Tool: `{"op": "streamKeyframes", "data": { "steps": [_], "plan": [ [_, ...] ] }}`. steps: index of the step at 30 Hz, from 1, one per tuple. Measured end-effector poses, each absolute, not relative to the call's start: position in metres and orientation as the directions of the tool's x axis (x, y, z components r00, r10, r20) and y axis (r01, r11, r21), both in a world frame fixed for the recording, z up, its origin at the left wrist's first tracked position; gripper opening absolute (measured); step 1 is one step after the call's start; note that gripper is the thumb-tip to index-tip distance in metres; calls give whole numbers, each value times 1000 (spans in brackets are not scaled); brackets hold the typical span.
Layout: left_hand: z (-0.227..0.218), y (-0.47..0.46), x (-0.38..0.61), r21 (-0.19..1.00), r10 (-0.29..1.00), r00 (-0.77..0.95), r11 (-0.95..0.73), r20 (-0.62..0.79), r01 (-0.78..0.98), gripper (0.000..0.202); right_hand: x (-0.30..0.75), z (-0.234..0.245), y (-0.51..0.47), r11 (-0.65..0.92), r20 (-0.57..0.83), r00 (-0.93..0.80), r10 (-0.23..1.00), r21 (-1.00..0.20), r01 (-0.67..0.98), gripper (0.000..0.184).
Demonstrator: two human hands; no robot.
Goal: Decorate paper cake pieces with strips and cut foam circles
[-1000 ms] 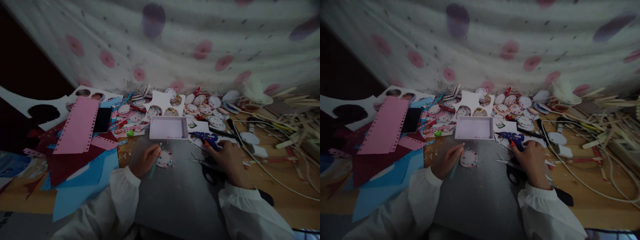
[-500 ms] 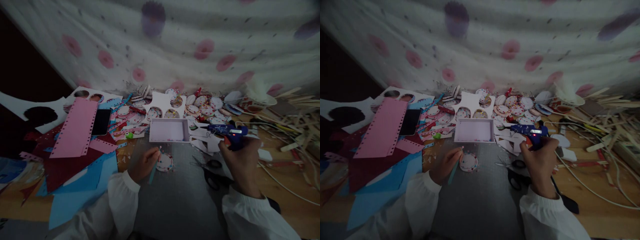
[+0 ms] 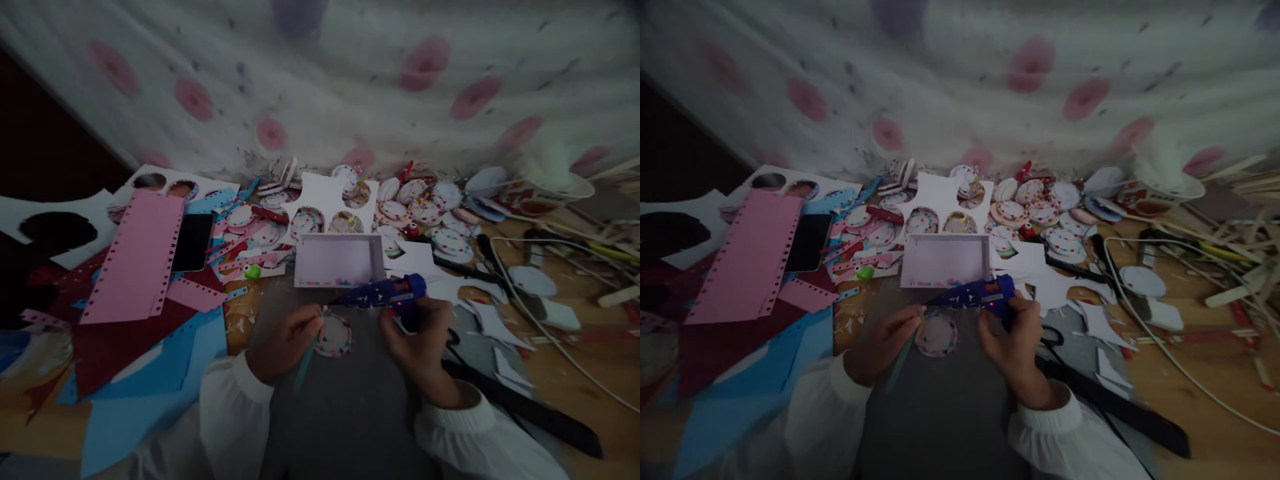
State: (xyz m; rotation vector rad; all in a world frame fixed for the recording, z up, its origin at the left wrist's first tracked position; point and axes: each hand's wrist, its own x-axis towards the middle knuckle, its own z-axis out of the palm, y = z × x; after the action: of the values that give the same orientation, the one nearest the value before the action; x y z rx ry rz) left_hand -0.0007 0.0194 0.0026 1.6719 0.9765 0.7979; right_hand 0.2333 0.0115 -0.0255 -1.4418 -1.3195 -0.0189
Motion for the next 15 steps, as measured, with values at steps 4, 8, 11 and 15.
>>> {"op": "streamKeyframes", "data": {
  "steps": [4, 8, 11, 15],
  "plan": [
    [7, 20, 1, 965, 869, 491, -183, 71, 186, 39, 232, -21, 10, 226, 631, 364, 685, -659, 717, 37],
    [14, 22, 1, 969, 849, 526, -174, 58, 173, 42, 230, -14, 9, 244, 668, 353, 655, -629, 738, 35],
    [15, 23, 1, 972, 843, 534, -166, 54, 163, 43, 232, -16, 8, 229, 637, 363, 680, -654, 721, 36],
    [15, 23, 2, 975, 847, 529, -160, 56, 154, 44, 235, -22, 7, 210, 637, 359, 682, -641, 738, 37]
  ]
}}
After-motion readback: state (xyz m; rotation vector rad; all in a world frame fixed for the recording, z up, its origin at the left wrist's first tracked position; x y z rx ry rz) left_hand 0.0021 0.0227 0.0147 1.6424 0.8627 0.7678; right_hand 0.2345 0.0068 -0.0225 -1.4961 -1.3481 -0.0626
